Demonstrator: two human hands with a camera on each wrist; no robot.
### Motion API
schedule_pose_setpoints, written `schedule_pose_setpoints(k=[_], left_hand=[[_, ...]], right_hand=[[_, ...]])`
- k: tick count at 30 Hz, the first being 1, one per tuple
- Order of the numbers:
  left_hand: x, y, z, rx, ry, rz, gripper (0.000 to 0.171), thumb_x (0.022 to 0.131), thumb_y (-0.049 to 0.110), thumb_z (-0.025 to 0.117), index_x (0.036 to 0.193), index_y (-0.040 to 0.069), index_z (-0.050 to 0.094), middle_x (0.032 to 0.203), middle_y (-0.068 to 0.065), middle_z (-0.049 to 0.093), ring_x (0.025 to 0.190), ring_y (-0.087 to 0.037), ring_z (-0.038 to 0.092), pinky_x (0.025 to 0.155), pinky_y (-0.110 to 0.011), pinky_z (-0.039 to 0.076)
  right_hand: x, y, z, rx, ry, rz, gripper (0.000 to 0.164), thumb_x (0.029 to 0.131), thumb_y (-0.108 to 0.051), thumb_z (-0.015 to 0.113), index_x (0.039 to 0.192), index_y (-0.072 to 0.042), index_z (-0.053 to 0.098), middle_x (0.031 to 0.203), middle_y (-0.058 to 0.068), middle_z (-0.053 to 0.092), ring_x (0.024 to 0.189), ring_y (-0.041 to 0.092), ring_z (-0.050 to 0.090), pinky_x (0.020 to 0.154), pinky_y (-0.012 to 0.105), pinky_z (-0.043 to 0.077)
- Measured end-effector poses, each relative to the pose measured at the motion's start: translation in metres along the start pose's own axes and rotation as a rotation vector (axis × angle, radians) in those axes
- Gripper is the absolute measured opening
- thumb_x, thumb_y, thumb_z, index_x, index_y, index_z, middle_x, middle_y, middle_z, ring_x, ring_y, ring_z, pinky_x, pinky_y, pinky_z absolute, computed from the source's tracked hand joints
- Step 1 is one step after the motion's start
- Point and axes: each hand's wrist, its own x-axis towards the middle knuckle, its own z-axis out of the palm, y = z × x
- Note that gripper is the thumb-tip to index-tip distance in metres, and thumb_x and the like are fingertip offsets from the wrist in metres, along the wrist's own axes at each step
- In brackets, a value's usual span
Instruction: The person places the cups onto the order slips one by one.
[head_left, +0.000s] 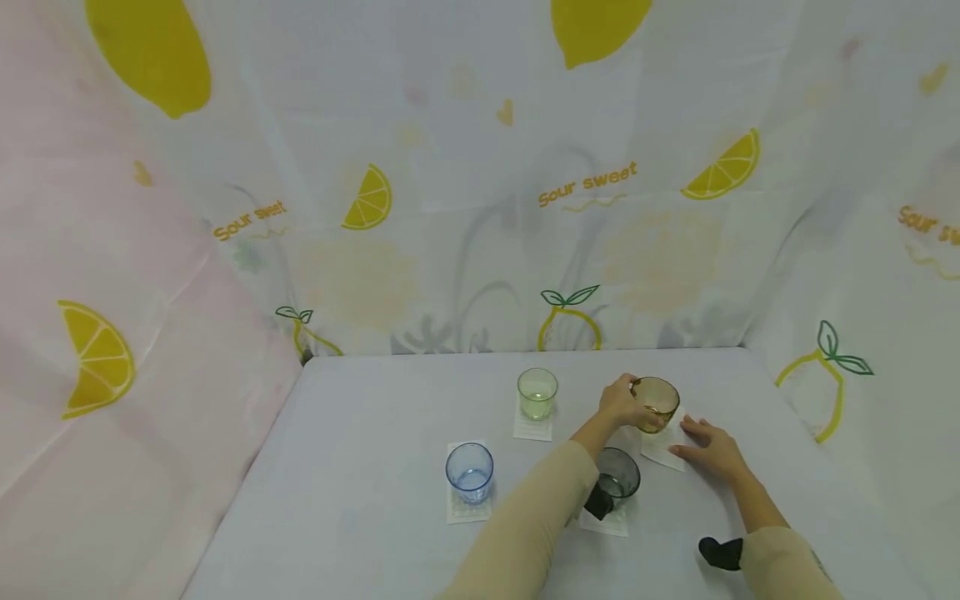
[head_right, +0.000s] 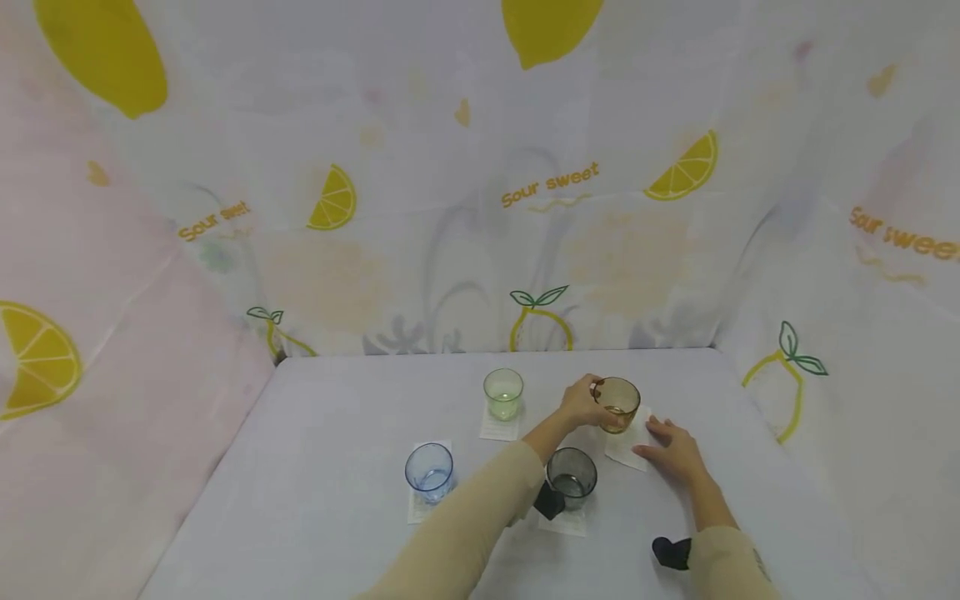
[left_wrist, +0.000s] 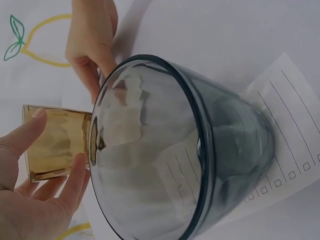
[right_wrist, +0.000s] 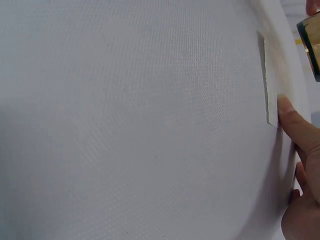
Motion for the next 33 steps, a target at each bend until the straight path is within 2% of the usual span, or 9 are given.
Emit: schedule_pose_setpoints(k=[2, 8, 15, 27, 33], left_hand=[[0.001, -0.001, 0.001, 0.047, 0.000, -0.010, 0.066, 0.061, 0.022, 0.089, 0.120, 0.015, 0.058, 0.100, 0.001, 0.063, 0.097, -0.015, 0.057, 0.079, -0.021, 0.047], [0.005, -0.005, 0.004, 0.082, -0.004, -0.060, 0.069, 0.061, 0.022, 0.090, 0.121, 0.017, 0.058, 0.111, -0.001, 0.064, 0.107, -0.018, 0.057, 0.086, -0.024, 0.047], [0.005, -0.004, 0.007, 0.159, -0.050, -0.096, 0.069, 0.060, 0.021, 0.090, 0.120, 0.014, 0.056, 0.112, -0.006, 0.062, 0.106, -0.022, 0.058, 0.086, -0.027, 0.049], [0.003, -0.004, 0.014, 0.222, -0.099, -0.061, 0.070, 0.062, 0.022, 0.089, 0.124, 0.019, 0.056, 0.118, 0.000, 0.062, 0.111, -0.018, 0.055, 0.089, -0.026, 0.047], [0.001, -0.001, 0.019, 0.131, -0.089, -0.067, 0.072, 0.064, 0.020, 0.087, 0.129, 0.019, 0.055, 0.121, -0.002, 0.061, 0.115, -0.019, 0.053, 0.091, -0.029, 0.047]], right_hand=[[0.001, -0.001, 0.001, -0.004, -0.001, -0.002, 0.067, 0.080, -0.026, 0.074, 0.126, 0.015, 0.046, 0.136, 0.034, 0.034, 0.127, 0.057, 0.024, 0.100, 0.067, 0.024], [0.002, -0.002, 0.001, -0.016, 0.007, -0.010, 0.066, 0.079, -0.023, 0.075, 0.125, 0.015, 0.047, 0.135, 0.033, 0.035, 0.127, 0.057, 0.026, 0.100, 0.067, 0.025], [0.001, -0.001, 0.003, 0.001, 0.011, -0.010, 0.066, 0.079, -0.023, 0.076, 0.125, 0.015, 0.048, 0.135, 0.032, 0.037, 0.127, 0.055, 0.026, 0.101, 0.065, 0.025], [0.000, -0.002, 0.003, 0.011, 0.027, -0.020, 0.065, 0.079, -0.023, 0.075, 0.124, 0.015, 0.048, 0.134, 0.037, 0.035, 0.125, 0.057, 0.028, 0.099, 0.066, 0.028], [0.000, -0.001, 0.002, 0.012, 0.010, 0.003, 0.065, 0.080, -0.022, 0.074, 0.124, 0.018, 0.047, 0.132, 0.045, 0.029, 0.124, 0.059, 0.028, 0.100, 0.065, 0.027]])
